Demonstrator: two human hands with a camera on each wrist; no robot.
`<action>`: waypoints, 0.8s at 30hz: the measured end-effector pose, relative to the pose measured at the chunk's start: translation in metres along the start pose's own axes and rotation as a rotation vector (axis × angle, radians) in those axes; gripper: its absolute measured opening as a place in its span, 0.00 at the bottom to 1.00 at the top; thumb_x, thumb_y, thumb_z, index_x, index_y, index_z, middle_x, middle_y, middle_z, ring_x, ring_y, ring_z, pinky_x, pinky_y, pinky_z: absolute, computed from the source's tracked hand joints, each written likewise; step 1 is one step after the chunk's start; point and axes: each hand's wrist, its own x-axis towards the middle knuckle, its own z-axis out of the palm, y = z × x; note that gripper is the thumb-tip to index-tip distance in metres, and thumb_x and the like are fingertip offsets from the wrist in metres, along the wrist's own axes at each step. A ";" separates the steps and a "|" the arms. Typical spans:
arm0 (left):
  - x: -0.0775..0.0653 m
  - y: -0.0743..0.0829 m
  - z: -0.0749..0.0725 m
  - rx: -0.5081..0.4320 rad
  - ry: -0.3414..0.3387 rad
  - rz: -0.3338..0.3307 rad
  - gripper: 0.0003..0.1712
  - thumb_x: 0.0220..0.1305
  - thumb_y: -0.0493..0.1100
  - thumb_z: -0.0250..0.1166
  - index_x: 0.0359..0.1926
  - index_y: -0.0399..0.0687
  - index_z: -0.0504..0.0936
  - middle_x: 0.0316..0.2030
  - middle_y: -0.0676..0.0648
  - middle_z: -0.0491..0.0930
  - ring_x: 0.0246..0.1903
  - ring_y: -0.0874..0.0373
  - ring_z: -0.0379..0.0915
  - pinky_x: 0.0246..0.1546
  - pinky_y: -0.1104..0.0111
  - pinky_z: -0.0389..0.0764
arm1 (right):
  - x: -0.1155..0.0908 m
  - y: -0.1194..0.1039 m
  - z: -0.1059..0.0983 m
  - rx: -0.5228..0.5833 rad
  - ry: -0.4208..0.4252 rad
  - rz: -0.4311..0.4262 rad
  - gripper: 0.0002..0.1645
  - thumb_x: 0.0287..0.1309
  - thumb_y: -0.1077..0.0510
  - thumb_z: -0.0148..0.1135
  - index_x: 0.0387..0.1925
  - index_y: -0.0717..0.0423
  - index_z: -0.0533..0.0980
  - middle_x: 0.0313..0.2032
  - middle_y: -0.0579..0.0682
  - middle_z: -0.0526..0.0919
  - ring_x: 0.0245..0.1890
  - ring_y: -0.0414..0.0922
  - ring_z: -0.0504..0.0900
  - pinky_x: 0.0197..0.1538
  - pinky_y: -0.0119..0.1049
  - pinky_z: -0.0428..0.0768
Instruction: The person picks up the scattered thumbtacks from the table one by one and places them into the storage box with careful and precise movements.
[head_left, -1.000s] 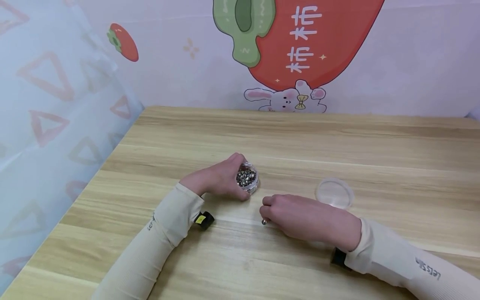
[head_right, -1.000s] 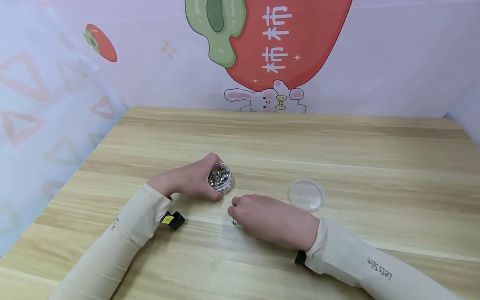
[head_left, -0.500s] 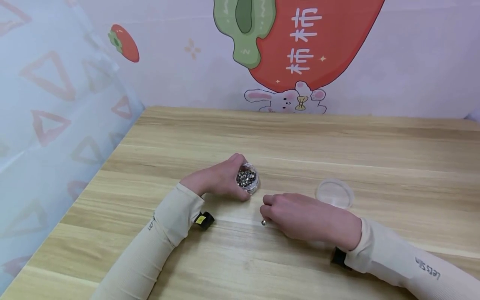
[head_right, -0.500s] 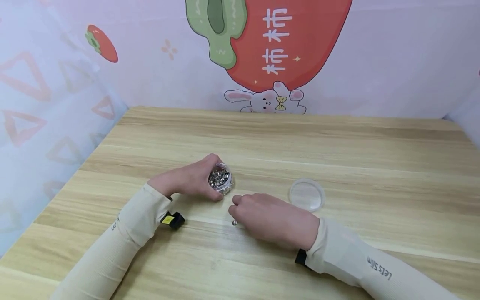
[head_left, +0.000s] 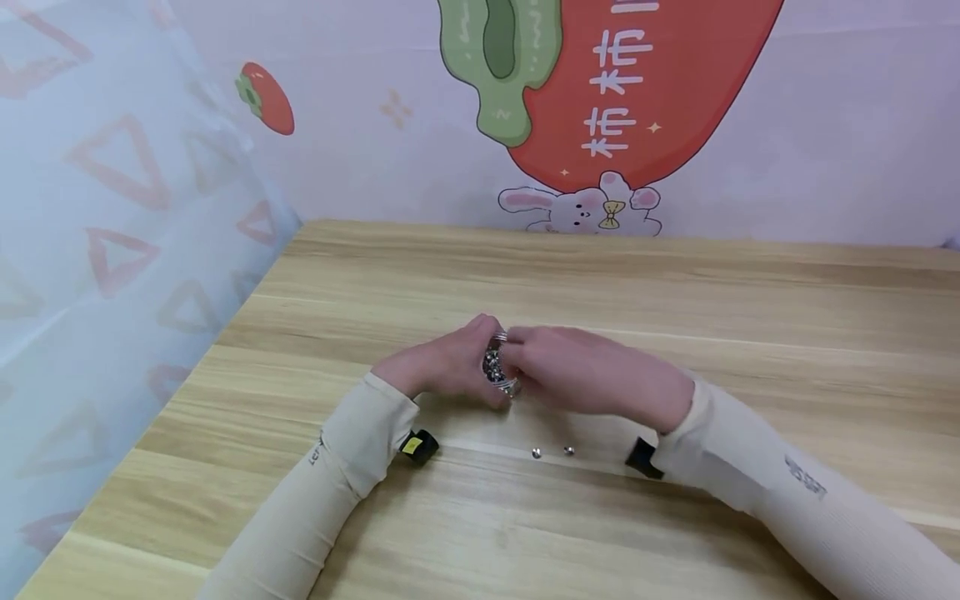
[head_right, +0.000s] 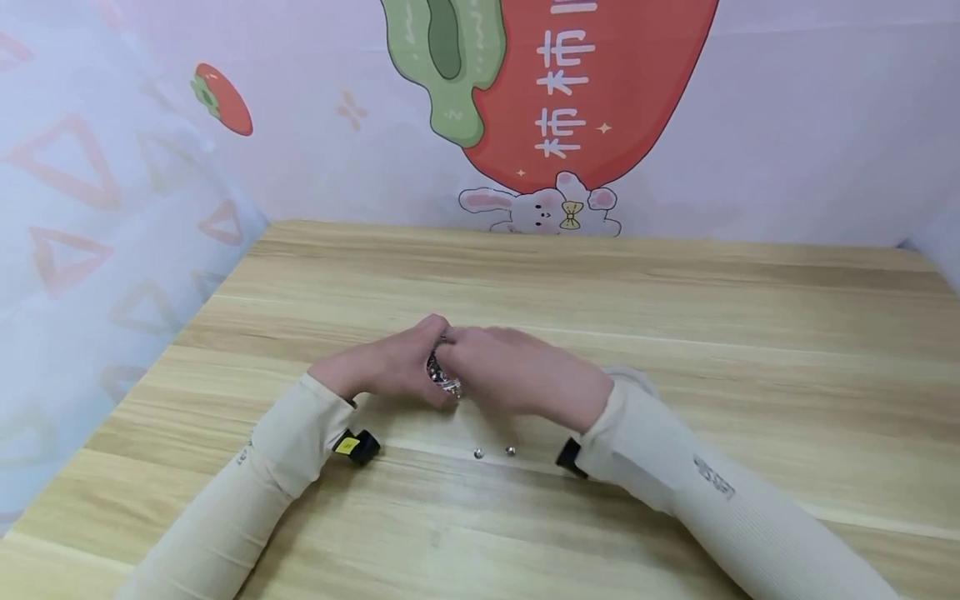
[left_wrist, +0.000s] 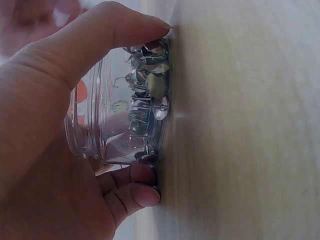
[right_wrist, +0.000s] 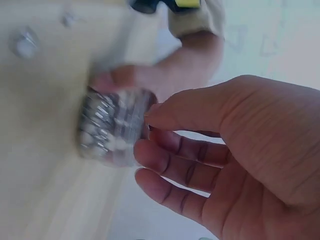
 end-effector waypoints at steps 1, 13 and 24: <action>0.001 0.000 0.001 -0.009 -0.001 0.003 0.38 0.41 0.48 0.76 0.49 0.44 0.64 0.47 0.46 0.65 0.45 0.55 0.68 0.50 0.63 0.76 | 0.004 0.002 -0.002 0.001 0.010 0.002 0.05 0.56 0.68 0.63 0.31 0.55 0.79 0.29 0.48 0.76 0.27 0.43 0.74 0.31 0.36 0.80; 0.003 0.000 0.001 -0.009 0.003 0.011 0.38 0.41 0.47 0.76 0.50 0.45 0.63 0.48 0.44 0.64 0.48 0.53 0.67 0.54 0.61 0.75 | 0.012 0.012 -0.004 -0.003 0.074 0.012 0.05 0.56 0.66 0.64 0.33 0.54 0.79 0.28 0.47 0.74 0.27 0.42 0.74 0.31 0.35 0.79; 0.003 -0.002 0.003 0.000 0.025 0.020 0.62 0.39 0.50 0.76 0.71 0.47 0.48 0.67 0.42 0.57 0.62 0.52 0.59 0.65 0.53 0.66 | 0.005 0.009 -0.010 0.039 0.048 0.123 0.74 0.34 0.40 0.79 0.76 0.43 0.41 0.75 0.62 0.35 0.71 0.68 0.36 0.65 0.75 0.48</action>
